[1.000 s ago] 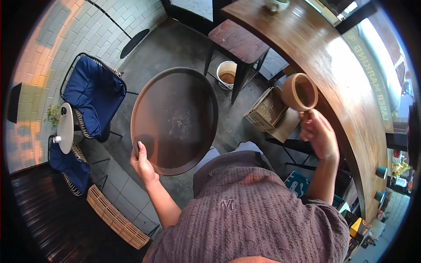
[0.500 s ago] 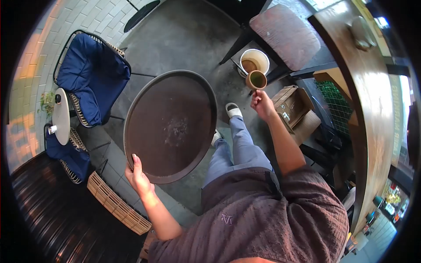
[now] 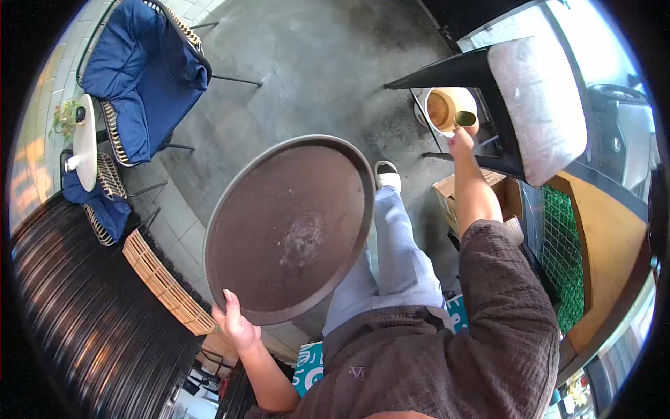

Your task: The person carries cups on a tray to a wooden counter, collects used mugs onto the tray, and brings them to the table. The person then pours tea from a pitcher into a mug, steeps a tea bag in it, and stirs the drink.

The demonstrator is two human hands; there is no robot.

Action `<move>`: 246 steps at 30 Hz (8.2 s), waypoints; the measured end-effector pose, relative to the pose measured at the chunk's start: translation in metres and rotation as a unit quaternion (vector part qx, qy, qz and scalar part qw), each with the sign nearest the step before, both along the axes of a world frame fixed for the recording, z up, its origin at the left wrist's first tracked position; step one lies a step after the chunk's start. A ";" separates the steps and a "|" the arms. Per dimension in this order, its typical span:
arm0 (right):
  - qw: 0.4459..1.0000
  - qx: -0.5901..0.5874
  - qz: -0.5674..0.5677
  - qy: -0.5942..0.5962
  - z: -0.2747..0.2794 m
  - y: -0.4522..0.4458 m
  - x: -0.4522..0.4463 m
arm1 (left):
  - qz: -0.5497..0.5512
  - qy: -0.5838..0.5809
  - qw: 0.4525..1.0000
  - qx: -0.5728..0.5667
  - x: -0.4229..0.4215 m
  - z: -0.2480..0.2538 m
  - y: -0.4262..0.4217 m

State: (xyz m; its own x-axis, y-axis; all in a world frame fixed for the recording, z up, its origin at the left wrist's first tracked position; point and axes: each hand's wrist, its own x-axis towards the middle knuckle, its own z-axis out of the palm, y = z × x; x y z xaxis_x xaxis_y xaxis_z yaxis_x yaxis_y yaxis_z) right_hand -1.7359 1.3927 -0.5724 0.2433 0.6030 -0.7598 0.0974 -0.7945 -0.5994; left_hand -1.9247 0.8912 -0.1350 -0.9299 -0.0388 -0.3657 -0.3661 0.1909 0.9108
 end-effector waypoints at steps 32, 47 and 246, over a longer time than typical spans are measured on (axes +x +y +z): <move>0.949 0.008 0.149 0.278 0.226 -0.136 -0.002 | -0.031 -0.274 0.931 0.238 -0.020 -0.041 -0.051; 0.824 0.130 0.506 0.219 0.481 -0.305 -0.018 | -0.127 -0.226 0.932 0.255 0.003 0.008 -0.032; -0.113 -0.159 0.898 0.395 0.598 -1.350 -0.224 | 0.803 0.334 0.328 0.370 0.280 0.144 -0.702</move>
State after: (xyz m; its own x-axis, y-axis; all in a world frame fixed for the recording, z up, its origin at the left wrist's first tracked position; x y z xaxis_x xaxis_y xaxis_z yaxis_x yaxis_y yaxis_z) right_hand -1.9603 0.0424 0.0259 0.1065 -0.9909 -0.0819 0.0728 0.0899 -0.9933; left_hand -1.6445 0.1897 0.0088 0.1895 -0.8044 -0.5631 0.8743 -0.1227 0.4696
